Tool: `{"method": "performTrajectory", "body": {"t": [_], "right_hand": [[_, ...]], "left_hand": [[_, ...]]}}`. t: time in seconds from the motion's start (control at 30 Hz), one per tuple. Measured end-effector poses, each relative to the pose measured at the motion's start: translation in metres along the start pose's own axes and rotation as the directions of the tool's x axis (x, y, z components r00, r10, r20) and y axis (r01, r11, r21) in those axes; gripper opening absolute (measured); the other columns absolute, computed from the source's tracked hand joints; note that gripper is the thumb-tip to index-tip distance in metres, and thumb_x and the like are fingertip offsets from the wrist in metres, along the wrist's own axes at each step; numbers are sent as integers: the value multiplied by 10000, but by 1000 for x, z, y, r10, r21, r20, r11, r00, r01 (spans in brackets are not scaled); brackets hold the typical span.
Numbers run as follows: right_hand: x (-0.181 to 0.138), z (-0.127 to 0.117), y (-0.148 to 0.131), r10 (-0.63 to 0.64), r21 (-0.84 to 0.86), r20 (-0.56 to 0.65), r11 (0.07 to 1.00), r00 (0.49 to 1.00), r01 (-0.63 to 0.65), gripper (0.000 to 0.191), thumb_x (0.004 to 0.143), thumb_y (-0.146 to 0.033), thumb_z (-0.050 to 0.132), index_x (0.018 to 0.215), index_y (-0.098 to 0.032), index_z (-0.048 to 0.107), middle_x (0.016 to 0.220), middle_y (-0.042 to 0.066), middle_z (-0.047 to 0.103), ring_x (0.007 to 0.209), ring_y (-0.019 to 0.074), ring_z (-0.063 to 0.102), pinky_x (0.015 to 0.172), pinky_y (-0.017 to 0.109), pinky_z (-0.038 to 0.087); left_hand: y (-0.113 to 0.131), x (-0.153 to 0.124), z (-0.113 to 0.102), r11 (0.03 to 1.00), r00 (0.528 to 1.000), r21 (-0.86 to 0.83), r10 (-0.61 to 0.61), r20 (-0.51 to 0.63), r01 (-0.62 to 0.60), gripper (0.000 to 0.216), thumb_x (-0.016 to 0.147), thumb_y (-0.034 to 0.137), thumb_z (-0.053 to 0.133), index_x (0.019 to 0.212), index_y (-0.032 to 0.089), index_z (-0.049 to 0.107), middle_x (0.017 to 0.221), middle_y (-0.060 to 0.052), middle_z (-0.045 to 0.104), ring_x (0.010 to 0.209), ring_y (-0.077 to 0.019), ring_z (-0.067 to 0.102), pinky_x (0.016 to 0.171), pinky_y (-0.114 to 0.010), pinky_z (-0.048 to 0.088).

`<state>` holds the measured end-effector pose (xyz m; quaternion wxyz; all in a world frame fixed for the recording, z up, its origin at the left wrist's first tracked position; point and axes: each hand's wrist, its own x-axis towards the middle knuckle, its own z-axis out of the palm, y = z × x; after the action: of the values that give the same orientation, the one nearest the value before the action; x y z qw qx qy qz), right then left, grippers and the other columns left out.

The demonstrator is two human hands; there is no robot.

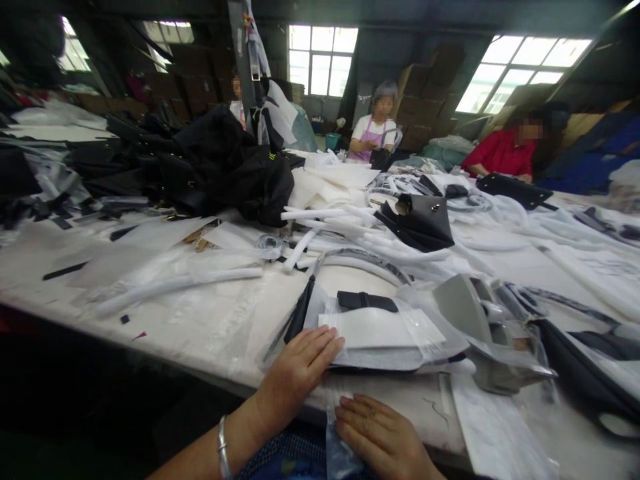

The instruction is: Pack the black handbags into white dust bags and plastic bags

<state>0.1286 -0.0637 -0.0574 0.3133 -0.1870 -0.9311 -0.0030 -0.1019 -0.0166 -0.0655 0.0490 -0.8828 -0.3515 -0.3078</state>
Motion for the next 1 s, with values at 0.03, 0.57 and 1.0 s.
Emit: {"method": "performTrajectory", "body": {"t": [0.03,0.57,1.0], "right_hand": [[3,-4,0,-8,1,4,1000,1000,8,275,1011,-116,419,1098,-92,679,1004,110,781,1008,185,724,957,336,570],[64,-36,30,17,-58,39,998,999,-15,210,972,-115,513,1082,-141,690,978,48,773,900,191,698,899,385,530],[76,-29,45,479,100,195,858,856,-503,258,909,-87,529,1003,-247,707,836,26,713,768,183,646,688,299,503]], "left_hand": [[1,-1,1,1000,1000,5,-3,-4,3,425,992,77,394,1405,129,482,1383,-124,595,1316,-239,525,1046,-445,507],[12,1,-1,998,991,8,-66,-120,67,355,1049,149,310,1248,134,603,1318,-119,642,1248,-224,587,966,-411,565],[10,-8,3,991,962,-104,-106,-254,81,290,1024,96,383,1158,121,640,1092,-86,715,1070,-176,660,993,-364,549]]}}
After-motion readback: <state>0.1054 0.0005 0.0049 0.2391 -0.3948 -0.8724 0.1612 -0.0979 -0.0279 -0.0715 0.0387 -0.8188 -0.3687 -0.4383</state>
